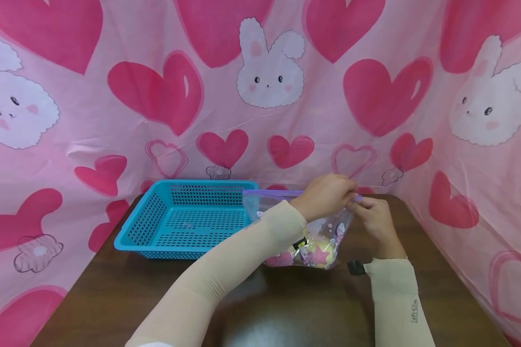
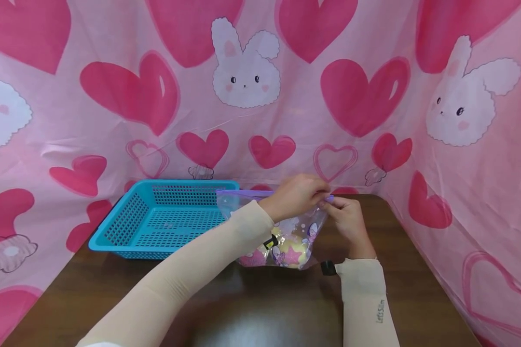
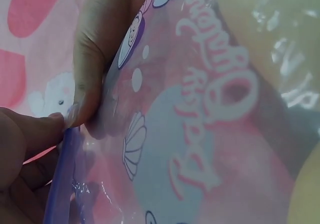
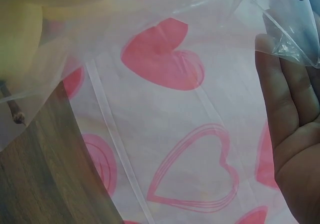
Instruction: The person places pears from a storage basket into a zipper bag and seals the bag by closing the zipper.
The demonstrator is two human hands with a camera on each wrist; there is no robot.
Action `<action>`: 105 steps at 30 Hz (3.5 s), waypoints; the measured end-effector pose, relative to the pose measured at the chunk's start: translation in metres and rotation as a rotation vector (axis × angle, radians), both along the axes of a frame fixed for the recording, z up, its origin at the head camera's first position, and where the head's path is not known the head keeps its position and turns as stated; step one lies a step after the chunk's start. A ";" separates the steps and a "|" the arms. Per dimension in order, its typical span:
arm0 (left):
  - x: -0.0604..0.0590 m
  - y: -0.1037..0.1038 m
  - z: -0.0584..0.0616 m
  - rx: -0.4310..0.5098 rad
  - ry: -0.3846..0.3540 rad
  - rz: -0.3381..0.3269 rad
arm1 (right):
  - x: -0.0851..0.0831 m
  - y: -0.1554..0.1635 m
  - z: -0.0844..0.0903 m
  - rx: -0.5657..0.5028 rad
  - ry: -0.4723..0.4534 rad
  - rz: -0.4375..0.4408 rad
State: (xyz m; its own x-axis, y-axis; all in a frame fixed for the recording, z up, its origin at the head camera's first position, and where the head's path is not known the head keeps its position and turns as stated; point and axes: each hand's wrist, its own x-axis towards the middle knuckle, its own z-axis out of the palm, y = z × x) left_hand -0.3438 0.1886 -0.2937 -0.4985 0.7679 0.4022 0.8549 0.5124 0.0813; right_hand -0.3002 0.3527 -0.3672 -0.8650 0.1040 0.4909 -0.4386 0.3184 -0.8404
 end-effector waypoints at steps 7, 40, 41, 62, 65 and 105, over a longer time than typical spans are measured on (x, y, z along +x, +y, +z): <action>0.001 0.002 -0.001 -0.019 0.022 -0.020 | -0.008 0.007 -0.011 0.006 0.005 -0.031; 0.003 -0.002 0.002 -0.056 0.017 -0.069 | 0.001 0.007 -0.006 0.026 0.059 0.082; 0.002 -0.002 0.001 -0.053 0.019 -0.072 | 0.001 0.008 -0.007 0.005 0.064 0.100; 0.002 -0.008 0.001 -0.034 0.050 -0.086 | 0.001 0.009 -0.007 -0.142 0.060 0.307; 0.001 -0.008 0.002 -0.037 0.050 -0.085 | 0.002 0.010 -0.006 -0.124 0.038 0.267; -0.002 -0.020 0.002 -0.051 -0.117 -0.079 | 0.005 0.010 -0.007 -0.143 0.039 0.272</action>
State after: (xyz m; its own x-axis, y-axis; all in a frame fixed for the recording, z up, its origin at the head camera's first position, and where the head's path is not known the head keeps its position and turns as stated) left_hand -0.3460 0.1686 -0.2921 -0.4769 0.8246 0.3042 0.8790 0.4500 0.1580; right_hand -0.2951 0.3625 -0.3737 -0.8514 -0.0579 0.5214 -0.5243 0.0644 -0.8491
